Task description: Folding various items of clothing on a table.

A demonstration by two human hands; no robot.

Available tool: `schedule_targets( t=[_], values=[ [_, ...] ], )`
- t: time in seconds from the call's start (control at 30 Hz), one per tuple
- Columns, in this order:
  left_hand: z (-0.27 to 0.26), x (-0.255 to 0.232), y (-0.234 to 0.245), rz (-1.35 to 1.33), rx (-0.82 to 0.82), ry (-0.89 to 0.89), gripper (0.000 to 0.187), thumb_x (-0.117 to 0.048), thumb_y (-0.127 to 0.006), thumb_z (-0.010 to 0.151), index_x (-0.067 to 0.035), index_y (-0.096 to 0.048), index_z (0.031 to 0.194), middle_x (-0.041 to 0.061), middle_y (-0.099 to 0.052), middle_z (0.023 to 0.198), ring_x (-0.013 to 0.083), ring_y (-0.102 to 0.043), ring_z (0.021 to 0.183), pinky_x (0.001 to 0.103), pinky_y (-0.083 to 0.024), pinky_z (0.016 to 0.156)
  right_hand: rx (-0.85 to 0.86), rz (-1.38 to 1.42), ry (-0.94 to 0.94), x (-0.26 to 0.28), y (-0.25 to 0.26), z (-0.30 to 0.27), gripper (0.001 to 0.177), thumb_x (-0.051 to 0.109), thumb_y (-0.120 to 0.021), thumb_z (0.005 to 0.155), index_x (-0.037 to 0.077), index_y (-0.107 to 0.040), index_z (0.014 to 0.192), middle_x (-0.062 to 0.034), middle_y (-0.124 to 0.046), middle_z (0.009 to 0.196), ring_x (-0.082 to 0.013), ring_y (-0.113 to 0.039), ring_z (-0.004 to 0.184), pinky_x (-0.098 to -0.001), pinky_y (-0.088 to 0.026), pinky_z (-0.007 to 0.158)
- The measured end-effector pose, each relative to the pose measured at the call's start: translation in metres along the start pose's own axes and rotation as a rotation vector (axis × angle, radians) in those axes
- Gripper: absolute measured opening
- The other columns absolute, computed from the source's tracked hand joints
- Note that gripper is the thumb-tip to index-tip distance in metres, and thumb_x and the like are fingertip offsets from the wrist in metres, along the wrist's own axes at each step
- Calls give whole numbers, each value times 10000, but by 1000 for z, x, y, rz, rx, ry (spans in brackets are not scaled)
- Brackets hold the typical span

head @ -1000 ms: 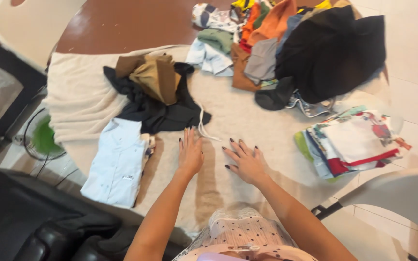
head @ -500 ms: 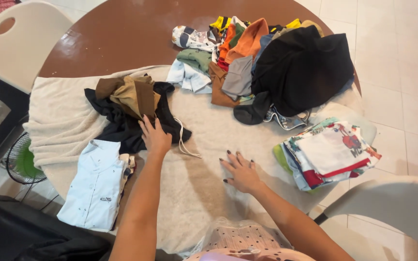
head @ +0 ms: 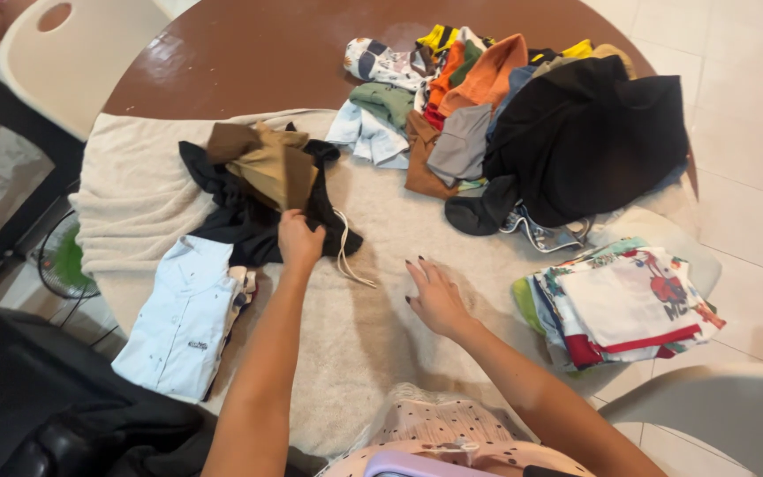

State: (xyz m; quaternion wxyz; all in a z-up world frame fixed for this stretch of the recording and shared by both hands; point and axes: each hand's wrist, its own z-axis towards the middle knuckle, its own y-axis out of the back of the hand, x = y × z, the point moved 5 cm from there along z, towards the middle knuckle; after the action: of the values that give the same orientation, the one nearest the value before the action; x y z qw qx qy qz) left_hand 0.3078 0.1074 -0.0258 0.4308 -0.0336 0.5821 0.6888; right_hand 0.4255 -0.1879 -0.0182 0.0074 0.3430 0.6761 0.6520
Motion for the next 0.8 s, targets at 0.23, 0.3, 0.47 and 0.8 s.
schedule_targets(
  t=[0.23, 0.3, 0.47, 0.8],
  values=[
    [-84, -67, -17, -221, 94, -81, 253, -278, -800, 812, -44, -766, 724, 159, -711, 748, 344, -710, 681, 441, -553, 668, -164, 303, 157, 15, 8, 3, 814, 83, -724, 813, 69, -348, 1534, -233, -346, 1560, -438, -387, 1394, -459, -370, 1135],
    [-120, -92, -37, -325, 324, -62, 345, -331, -767, 854, -16, -722, 719, 194, -666, 646, 345, -676, 573, 457, -506, 571, -328, 374, 272, 27, 26, -1, 815, 16, -655, 767, 73, -386, 1534, -269, -388, 1505, -423, -427, 1374, -435, -439, 1079],
    [-171, -166, 17, -405, 404, -2, 290, -332, -756, 853, -65, -701, 950, 127, -695, 747, 292, -687, 689, 422, -528, 655, -196, 1112, -75, -31, -8, -9, 357, 89, -604, 956, 61, -607, 1313, -167, -617, 1254, -279, -618, 1110, -362, -520, 864],
    [-193, -206, 74, -326, 185, -372, 708, -174, -856, 656, -115, -589, 1309, 120, -574, 1313, 356, -527, 1228, 501, -374, 1048, -249, 1075, 128, -72, 27, -30, 222, -66, -610, 875, -10, -692, 1073, -59, -739, 984, -149, -691, 910, -258, -552, 804]
  ],
)
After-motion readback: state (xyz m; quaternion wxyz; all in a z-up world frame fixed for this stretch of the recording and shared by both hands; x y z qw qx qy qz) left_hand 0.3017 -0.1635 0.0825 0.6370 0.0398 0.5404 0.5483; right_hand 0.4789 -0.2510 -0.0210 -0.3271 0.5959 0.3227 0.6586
